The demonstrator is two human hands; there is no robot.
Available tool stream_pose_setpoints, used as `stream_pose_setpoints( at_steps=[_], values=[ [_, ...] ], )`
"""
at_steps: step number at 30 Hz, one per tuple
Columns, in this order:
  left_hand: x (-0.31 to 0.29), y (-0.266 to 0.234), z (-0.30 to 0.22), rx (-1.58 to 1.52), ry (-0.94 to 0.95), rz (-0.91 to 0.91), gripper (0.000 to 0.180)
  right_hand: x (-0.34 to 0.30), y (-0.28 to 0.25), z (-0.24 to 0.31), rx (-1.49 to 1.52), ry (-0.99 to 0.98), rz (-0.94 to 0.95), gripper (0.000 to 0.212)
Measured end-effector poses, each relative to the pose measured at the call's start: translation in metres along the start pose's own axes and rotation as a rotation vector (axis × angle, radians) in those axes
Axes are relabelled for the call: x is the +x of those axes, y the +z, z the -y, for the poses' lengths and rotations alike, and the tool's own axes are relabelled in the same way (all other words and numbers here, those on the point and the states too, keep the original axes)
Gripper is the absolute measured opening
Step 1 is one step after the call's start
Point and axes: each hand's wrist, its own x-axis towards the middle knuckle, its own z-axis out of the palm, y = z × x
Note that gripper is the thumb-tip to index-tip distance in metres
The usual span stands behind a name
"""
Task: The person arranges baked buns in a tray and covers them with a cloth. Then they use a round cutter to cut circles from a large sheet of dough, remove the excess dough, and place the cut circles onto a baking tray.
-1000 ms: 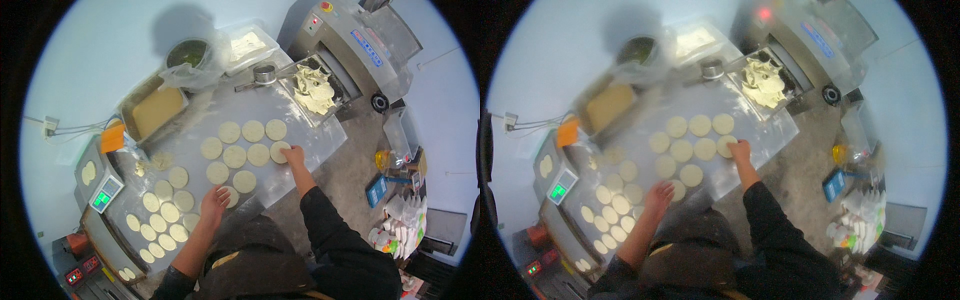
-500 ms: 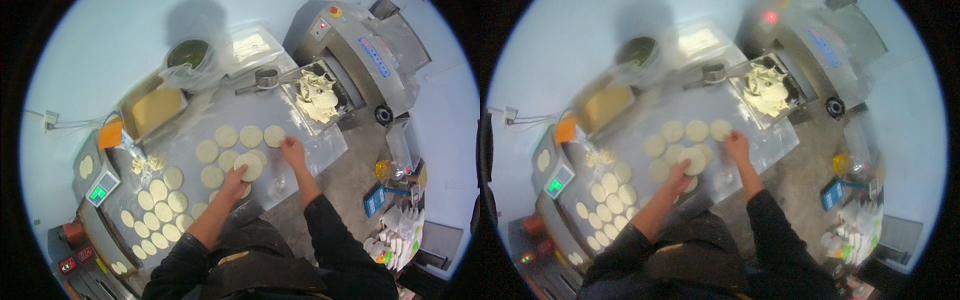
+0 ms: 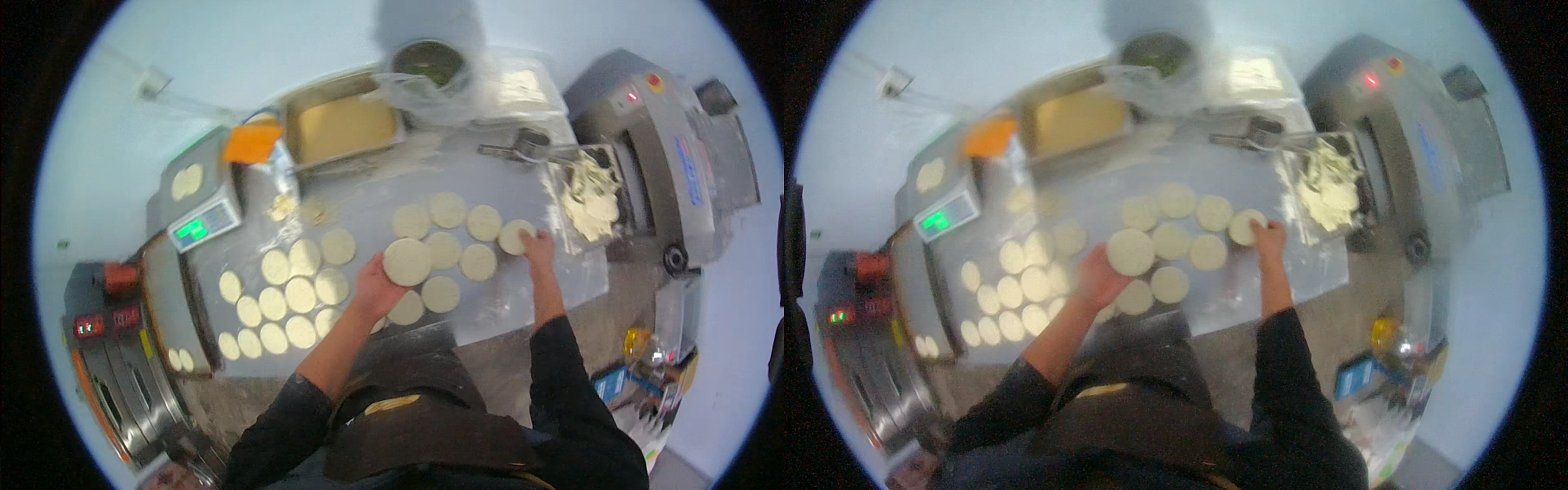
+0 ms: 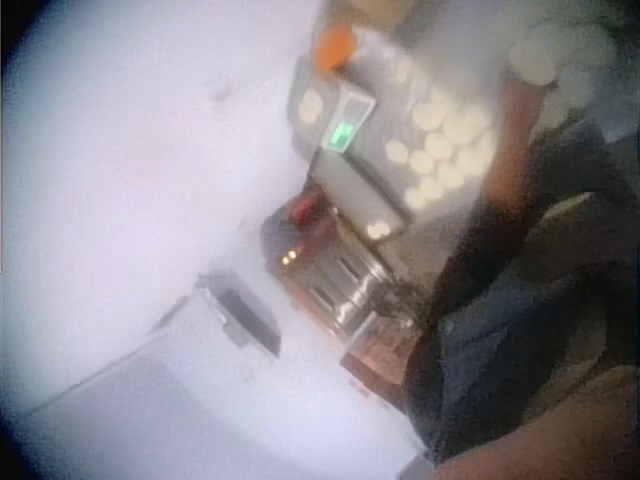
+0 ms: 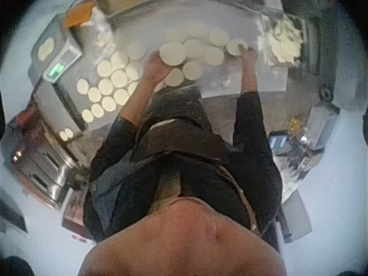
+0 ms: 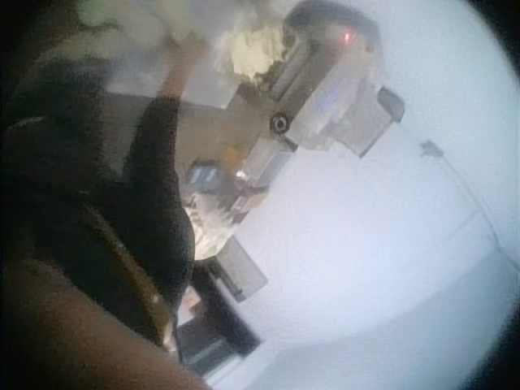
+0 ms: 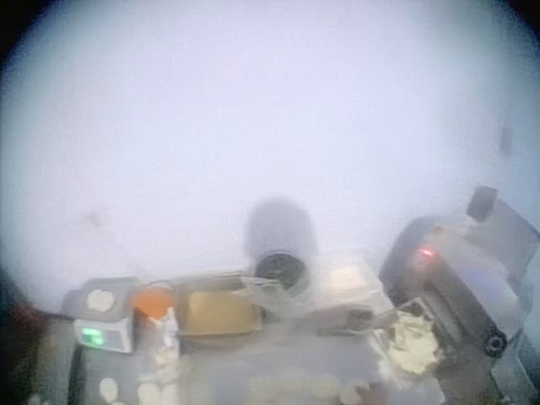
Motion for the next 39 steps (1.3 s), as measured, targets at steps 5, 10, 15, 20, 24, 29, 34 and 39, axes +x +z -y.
stream_pose_setpoints(
  at_steps=[5,10,15,20,24,29,34,39],
  values=[
    [-0.013,-0.009,0.093,-1.528,-0.149,0.019,0.055,-0.147,0.031,0.104,0.503,0.081,0.704,0.045],
    [-0.048,-0.046,0.094,-1.633,-0.079,0.146,0.058,-0.281,0.112,0.147,0.279,-0.084,0.956,0.04],
    [-0.104,-0.121,0.157,-1.569,-0.063,-0.15,0.055,-0.325,0.216,0.191,-0.066,-0.588,0.832,0.033],
    [-0.179,-0.23,0.242,-1.598,-0.025,-0.233,0.055,-0.388,0.402,0.315,-0.263,-0.818,0.865,0.041],
    [-0.242,-0.311,0.283,-1.493,-0.125,-0.291,0.056,-0.44,0.594,0.416,-0.425,-1.116,0.852,0.068],
    [-0.332,-0.382,0.325,-1.448,-0.152,-0.383,0.055,-0.451,0.721,0.474,-0.766,-1.242,0.86,0.094],
    [-0.397,-0.411,0.378,-1.545,-0.167,-0.517,0.055,-0.426,0.737,0.488,-0.952,-1.161,1.076,0.076],
    [-0.435,-0.409,0.388,-1.638,-0.36,-0.638,0.058,-0.45,0.735,0.476,-0.907,-1.087,1.101,0.051]
  ],
)
